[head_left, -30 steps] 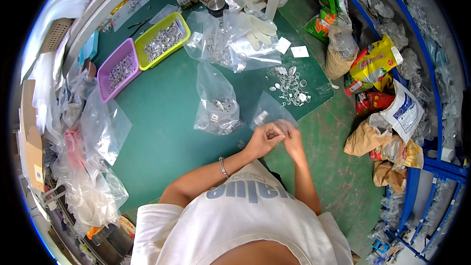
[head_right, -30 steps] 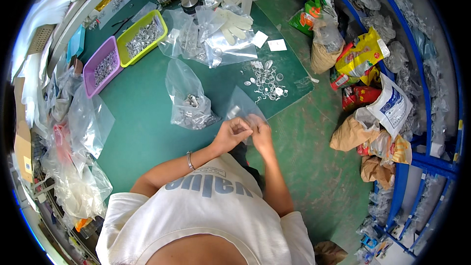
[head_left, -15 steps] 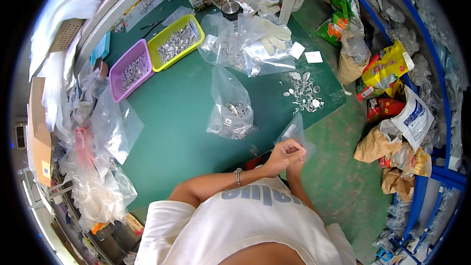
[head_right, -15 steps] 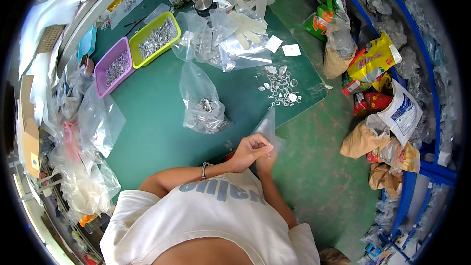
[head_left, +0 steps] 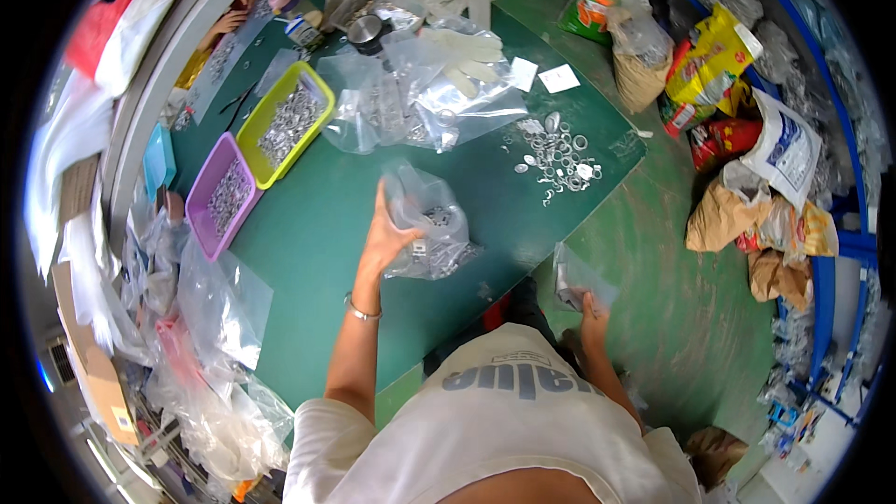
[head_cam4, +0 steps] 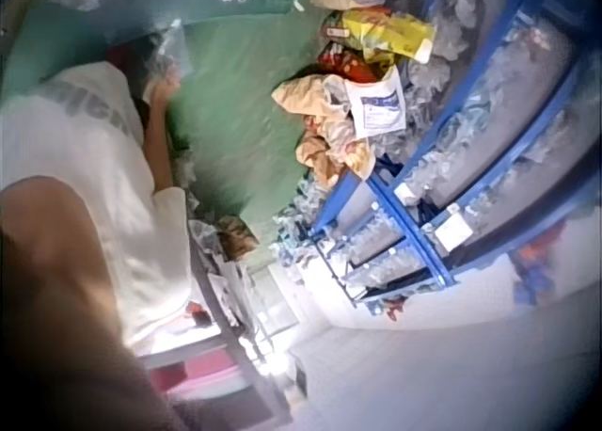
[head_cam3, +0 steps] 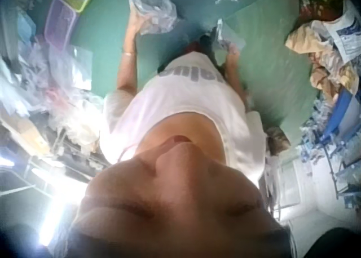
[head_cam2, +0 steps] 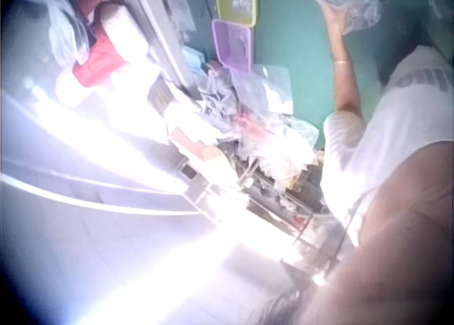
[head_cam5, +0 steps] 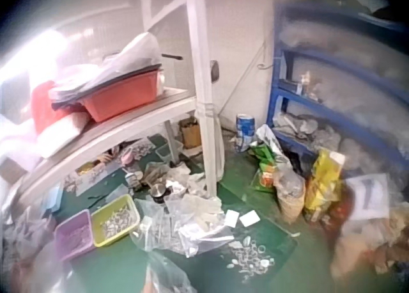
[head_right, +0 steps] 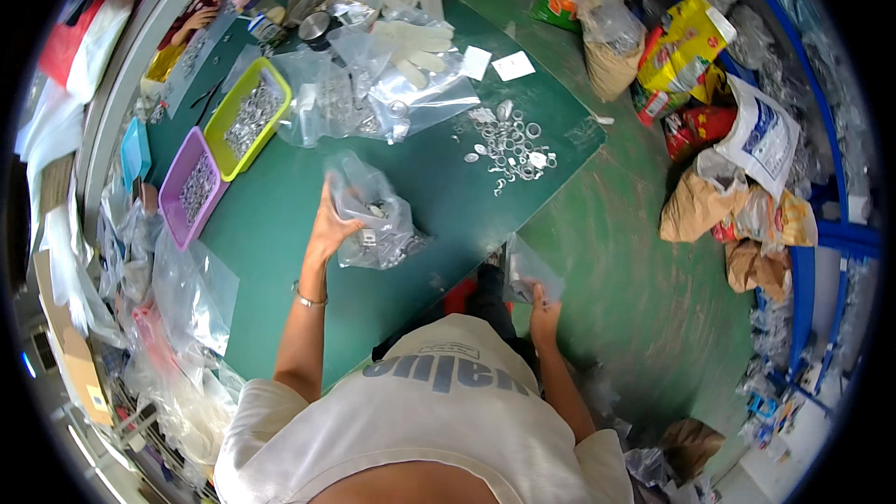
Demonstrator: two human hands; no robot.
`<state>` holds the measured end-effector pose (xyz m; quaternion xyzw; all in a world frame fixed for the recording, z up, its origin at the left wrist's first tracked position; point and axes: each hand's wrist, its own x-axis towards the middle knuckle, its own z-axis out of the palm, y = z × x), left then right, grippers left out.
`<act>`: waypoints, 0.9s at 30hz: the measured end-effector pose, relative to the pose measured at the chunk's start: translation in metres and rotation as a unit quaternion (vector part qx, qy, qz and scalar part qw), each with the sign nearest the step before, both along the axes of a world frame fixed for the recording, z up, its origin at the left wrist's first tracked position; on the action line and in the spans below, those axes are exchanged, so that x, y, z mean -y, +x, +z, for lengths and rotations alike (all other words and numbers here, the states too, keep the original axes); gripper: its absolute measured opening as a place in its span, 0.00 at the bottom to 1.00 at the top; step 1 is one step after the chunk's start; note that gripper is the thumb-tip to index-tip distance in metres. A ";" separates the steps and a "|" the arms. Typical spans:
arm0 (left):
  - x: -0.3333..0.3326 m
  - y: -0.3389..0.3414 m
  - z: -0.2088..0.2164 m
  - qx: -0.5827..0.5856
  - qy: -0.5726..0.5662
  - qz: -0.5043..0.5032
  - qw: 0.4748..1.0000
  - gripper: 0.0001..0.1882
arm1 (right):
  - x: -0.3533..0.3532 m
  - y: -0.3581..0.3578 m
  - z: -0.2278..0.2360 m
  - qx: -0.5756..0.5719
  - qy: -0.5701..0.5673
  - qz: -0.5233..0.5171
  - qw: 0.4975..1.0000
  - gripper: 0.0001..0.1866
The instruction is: The person sorts small metal rings on a green table and places them into clear plastic bags. The person then moves to a shelf to organize the filled bags and later returns to the table to handle other hardware items, including a metal cylinder and a pair of white gloves.
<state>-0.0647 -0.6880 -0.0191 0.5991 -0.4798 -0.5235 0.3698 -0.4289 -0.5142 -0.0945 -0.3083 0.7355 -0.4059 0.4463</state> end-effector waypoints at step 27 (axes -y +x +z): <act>-0.010 -0.422 0.081 -0.240 0.033 -0.123 0.962 0.12 | -0.149 -0.274 -0.073 0.106 0.012 -0.497 0.861 0.19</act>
